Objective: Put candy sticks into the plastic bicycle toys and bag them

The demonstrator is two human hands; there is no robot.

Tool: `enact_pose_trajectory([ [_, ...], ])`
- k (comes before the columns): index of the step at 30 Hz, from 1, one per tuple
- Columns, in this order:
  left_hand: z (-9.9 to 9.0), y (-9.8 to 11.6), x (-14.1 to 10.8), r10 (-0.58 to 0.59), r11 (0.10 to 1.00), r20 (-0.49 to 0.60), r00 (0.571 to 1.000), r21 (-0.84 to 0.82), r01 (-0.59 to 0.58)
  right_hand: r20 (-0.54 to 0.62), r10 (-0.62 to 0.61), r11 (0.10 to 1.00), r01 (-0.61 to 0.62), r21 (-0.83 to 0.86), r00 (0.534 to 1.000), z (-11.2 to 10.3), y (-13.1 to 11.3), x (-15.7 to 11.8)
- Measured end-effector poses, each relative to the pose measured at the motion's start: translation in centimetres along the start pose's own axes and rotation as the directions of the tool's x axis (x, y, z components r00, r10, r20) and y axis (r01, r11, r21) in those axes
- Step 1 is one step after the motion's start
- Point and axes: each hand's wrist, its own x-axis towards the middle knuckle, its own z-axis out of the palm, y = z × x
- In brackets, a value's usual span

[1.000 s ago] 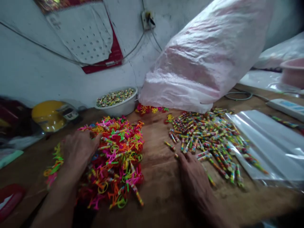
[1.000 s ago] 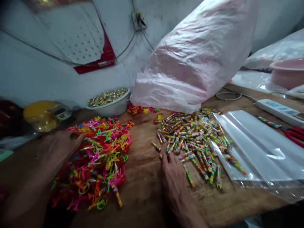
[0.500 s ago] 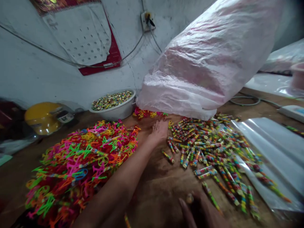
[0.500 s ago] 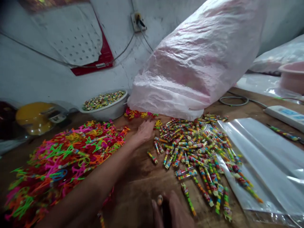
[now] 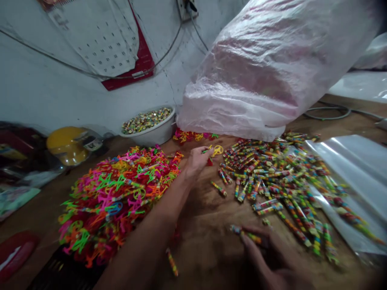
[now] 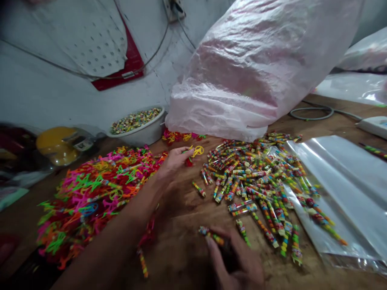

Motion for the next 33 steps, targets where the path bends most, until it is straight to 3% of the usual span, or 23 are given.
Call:
enact_pose_trajectory([
  [2, -0.1, 0.1, -3.5, -0.022, 0.986, 0.096, 0.995, -0.162, 0.037, -0.006, 0.108, 0.988, -0.106, 0.114, 0.994, -0.6, -1.0, 1.0],
  [4, 0.2, -0.1, -7.0, -0.049, 0.909, 0.196, 0.979, -0.397, 0.125, 0.007, 0.174, 0.961, -0.171, 0.218, 0.985, -0.6, -1.7, 1.9],
  [7, 1.5, -0.9, -11.2, -0.083, 0.614, 0.331, 0.94, -0.726, 0.31, 0.051, 0.215, 0.929, -0.22, 0.297, 0.975, 0.3, -1.9, 2.2],
  [9, 2.8, -1.6, -13.0, -0.12, 0.476, 0.327, 0.937, -0.81, 0.343, 0.088, 0.241, 0.903, -0.257, 0.345, 0.966, 1.0, -1.5, 1.5],
  [11, 4.2, -2.0, -14.2, -0.164, 0.422, 0.276, 0.947, -0.848, 0.32, 0.114, 0.237, 0.887, -0.263, 0.379, 0.965, 1.5, -1.2, 0.5],
  [16, 5.4, -2.3, -15.7, -0.167, 0.354, 0.269, 0.949, -0.882, 0.312, 0.092, 0.204, 0.911, -0.224, 0.345, 0.975, 1.2, -1.6, -0.2],
  [20, 4.5, -2.2, -16.0, -0.068, 0.413, 0.353, 0.933, -0.841, 0.349, 0.092, 0.199, 0.92, -0.219, 0.324, 0.976, 0.2, -2.2, 1.5],
  [22, 4.2, -2.4, -15.8, -0.094, 0.447, 0.363, 0.927, -0.816, 0.365, 0.131, 0.187, 0.908, -0.222, 0.356, 0.974, -0.3, -2.2, 2.2],
  [25, 4.1, -2.9, -15.3, -0.165, 0.405, 0.413, 0.896, -0.8, 0.444, 0.142, 0.178, 0.899, -0.219, 0.379, 0.974, -0.9, -1.8, 2.4],
  [28, 4.2, -3.3, -15.3, -0.202, 0.347, 0.479, 0.854, -0.78, 0.52, 0.088, 0.177, 0.939, -0.195, 0.284, 0.98, -1.6, -1.0, 1.4],
  [33, 4.5, -3.3, -15.8, -0.192, 0.349, 0.498, 0.846, -0.771, 0.533, 0.104, 0.065, 0.987, -0.079, 0.137, 0.992, -2.1, 0.0, 0.4],
])
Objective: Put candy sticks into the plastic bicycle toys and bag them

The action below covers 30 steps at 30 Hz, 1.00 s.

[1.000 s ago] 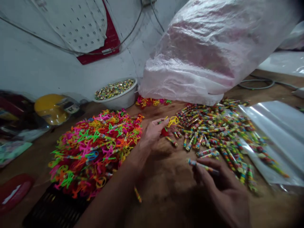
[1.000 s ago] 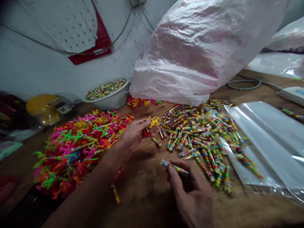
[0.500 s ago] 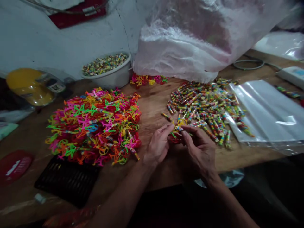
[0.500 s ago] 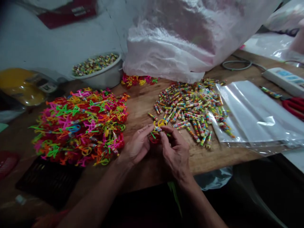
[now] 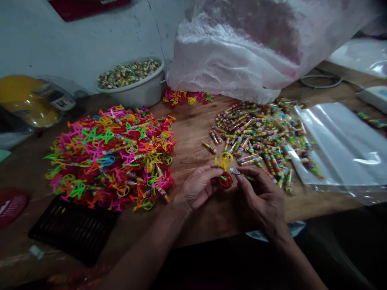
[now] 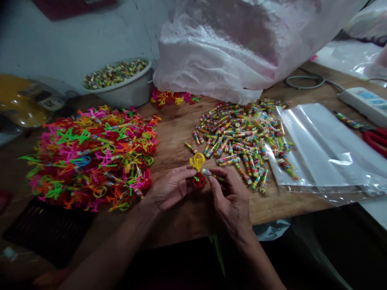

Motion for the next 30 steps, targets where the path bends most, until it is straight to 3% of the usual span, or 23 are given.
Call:
enact_pose_trajectory([
  [11, -0.7, 0.1, -0.9, -0.007, 0.99, 0.085, 0.996, 0.139, -0.005, 0.087, -0.007, 0.998, 0.001, 0.066, 0.996, 0.2, 0.0, -0.2],
  [17, -0.6, 0.8, -1.1, -0.123, 0.974, 0.168, 0.978, 0.211, 0.086, 0.094, -0.144, 0.989, 0.146, -0.012, 0.985, -0.3, 0.1, -0.6],
  [23, -0.8, 1.4, -1.2, -0.221, 0.959, 0.195, 0.955, 0.222, 0.177, 0.147, -0.303, 0.948, 0.314, -0.056, 0.941, -1.0, 0.6, -0.5],
  [30, -0.3, 0.7, -0.6, -0.231, 0.943, 0.108, 0.967, 0.269, 0.195, 0.376, -0.382, 0.833, 0.491, -0.256, 0.844, -2.6, -0.6, 0.1],
])
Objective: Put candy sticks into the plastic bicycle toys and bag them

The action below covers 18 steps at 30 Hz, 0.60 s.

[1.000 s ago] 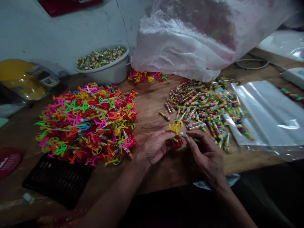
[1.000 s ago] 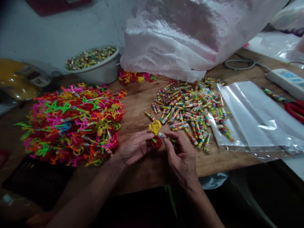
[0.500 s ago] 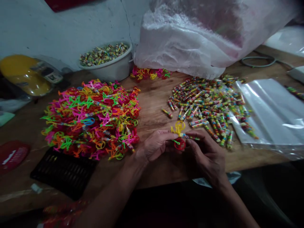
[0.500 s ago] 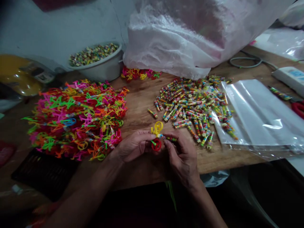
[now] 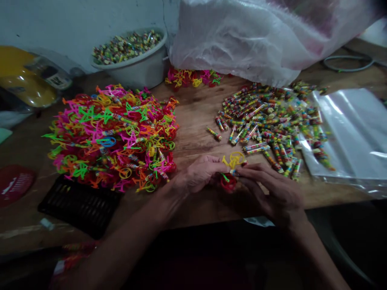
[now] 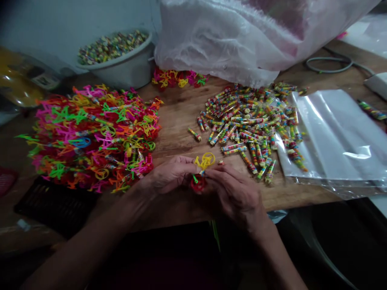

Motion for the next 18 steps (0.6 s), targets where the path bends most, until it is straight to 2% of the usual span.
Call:
enact_pose_trajectory([
  [3, -0.1, -1.0, 0.8, -0.01, 0.988, 0.085, 0.996, -0.151, 0.023, -0.022, 0.034, 0.996, -0.032, 0.087, 0.999, 0.2, -0.6, 0.1],
  [5, -0.3, -1.4, 1.1, 0.011, 0.965, 0.144, 0.99, -0.261, 0.027, -0.121, 0.11, 0.978, -0.086, 0.189, 0.987, 0.5, -0.9, -0.1],
  [8, -0.7, -1.5, 1.1, 0.046, 0.953, 0.158, 0.986, -0.304, 0.004, -0.272, 0.302, 0.918, -0.202, 0.341, 0.914, 0.9, -1.0, -0.6],
  [10, -0.8, -1.5, 1.0, 0.087, 0.956, 0.157, 0.984, -0.291, -0.038, -0.266, 0.375, 0.889, -0.262, 0.376, 0.888, 1.1, -0.8, -0.9],
  [13, -0.5, -1.6, 0.9, 0.134, 0.954, 0.171, 0.976, -0.288, -0.08, -0.236, 0.362, 0.897, -0.268, 0.353, 0.902, 1.5, -0.5, -1.0],
  [18, -0.2, -2.4, 0.7, 0.126, 0.955, 0.193, 0.973, -0.289, -0.066, -0.236, 0.195, 0.959, -0.135, 0.248, 0.952, 1.8, -0.5, -0.7],
])
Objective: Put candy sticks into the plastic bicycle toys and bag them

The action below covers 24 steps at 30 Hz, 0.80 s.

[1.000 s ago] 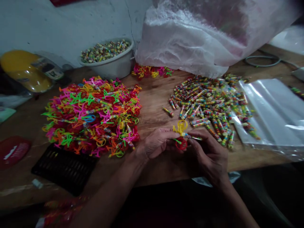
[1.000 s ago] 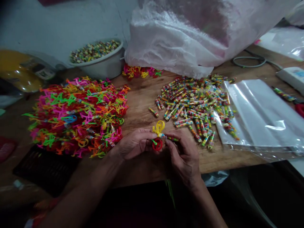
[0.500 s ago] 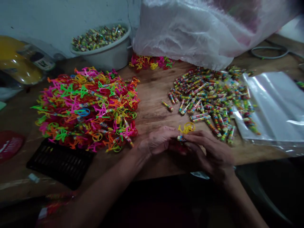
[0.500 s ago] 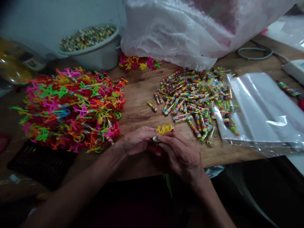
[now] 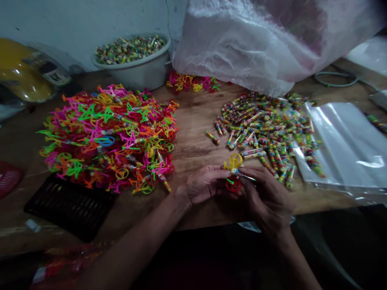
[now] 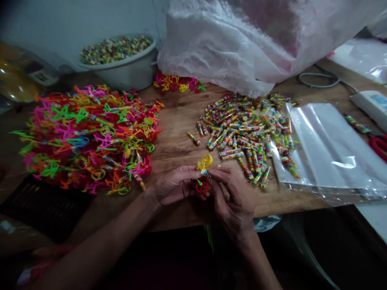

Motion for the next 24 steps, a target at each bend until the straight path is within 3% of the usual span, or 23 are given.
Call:
enact_pose_trajectory([
  [2, -0.1, -0.2, 0.0, 0.02, 0.999, 0.029, 0.999, -0.029, -0.019, 0.015, -0.014, 1.0, 0.014, 0.001, 1.0, -0.1, -0.1, 0.0],
  [7, -0.2, -0.6, 0.1, 0.067, 0.995, 0.069, 0.995, -0.085, -0.061, -0.056, 0.114, 0.992, -0.111, 0.057, 0.992, -0.5, 0.2, -0.3],
  [15, -0.5, -0.8, 0.3, 0.014, 0.997, 0.099, 0.995, -0.076, -0.007, 0.077, -0.047, 0.997, 0.051, -0.054, 0.996, -1.0, 1.0, -0.1],
  [20, -0.7, -0.7, 0.7, -0.002, 0.996, 0.151, 0.989, -0.093, 0.016, -0.042, 0.084, 0.993, -0.08, 0.088, 0.996, -0.7, 0.7, -0.3],
  [24, -0.8, -0.7, 0.6, 0.004, 0.994, 0.165, 0.986, -0.111, 0.015, -0.017, 0.098, 0.99, -0.095, 0.105, 0.995, -0.5, 0.6, -0.3],
])
